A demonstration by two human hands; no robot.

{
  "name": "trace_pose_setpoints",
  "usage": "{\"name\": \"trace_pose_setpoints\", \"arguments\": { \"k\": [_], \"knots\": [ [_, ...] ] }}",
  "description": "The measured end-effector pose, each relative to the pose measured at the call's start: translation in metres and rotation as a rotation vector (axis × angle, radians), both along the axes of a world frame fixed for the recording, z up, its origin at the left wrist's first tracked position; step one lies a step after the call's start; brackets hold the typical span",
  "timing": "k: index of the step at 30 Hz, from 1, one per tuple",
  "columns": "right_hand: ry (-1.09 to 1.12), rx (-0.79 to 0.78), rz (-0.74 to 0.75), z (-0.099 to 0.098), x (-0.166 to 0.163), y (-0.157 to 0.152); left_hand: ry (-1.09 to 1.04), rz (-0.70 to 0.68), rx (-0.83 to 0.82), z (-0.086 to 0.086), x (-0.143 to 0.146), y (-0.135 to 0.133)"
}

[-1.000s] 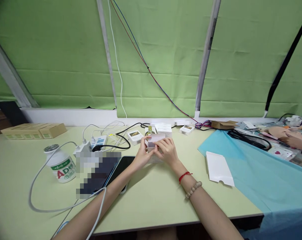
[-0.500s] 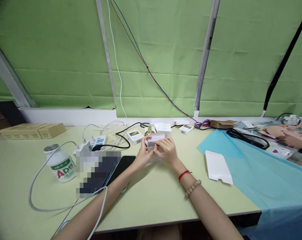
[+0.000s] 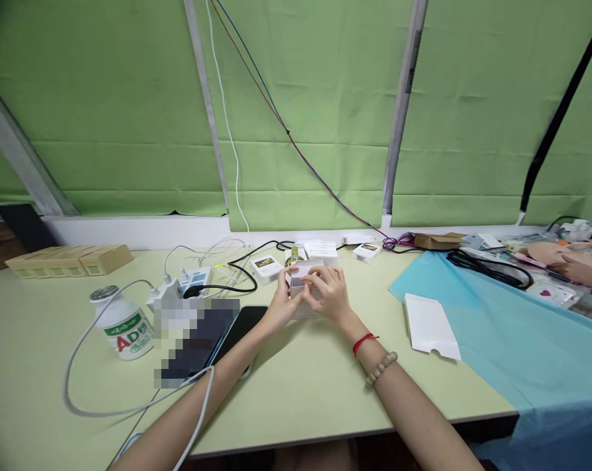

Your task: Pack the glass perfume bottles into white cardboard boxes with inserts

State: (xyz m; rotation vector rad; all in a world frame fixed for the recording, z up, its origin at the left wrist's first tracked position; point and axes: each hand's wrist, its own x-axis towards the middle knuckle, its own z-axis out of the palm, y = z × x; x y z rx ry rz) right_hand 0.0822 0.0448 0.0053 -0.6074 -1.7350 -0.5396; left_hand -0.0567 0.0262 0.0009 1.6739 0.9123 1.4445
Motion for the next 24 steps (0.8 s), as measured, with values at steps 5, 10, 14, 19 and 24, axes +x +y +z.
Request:
{"name": "trace_pose_setpoints", "arguments": {
  "k": [5,10,14,19,24],
  "knots": [
    [0.037,-0.119,-0.099,-0.001,0.009,0.007,0.052,0.044,0.081,0.004,0.002,-0.005],
    [0.045,-0.193,-0.071,-0.001,0.012,0.009,0.082,0.066,0.082,0.005,0.002,-0.007],
    [0.068,-0.171,-0.061,-0.002,0.012,0.01,0.112,0.101,0.068,0.004,0.002,-0.007],
    [0.103,-0.125,-0.006,-0.004,0.014,0.014,0.114,0.188,0.168,-0.001,0.003,-0.005],
    [0.19,-0.136,0.062,-0.005,0.009,0.011,0.217,0.271,0.216,0.0,0.004,-0.005]
  ]
}}
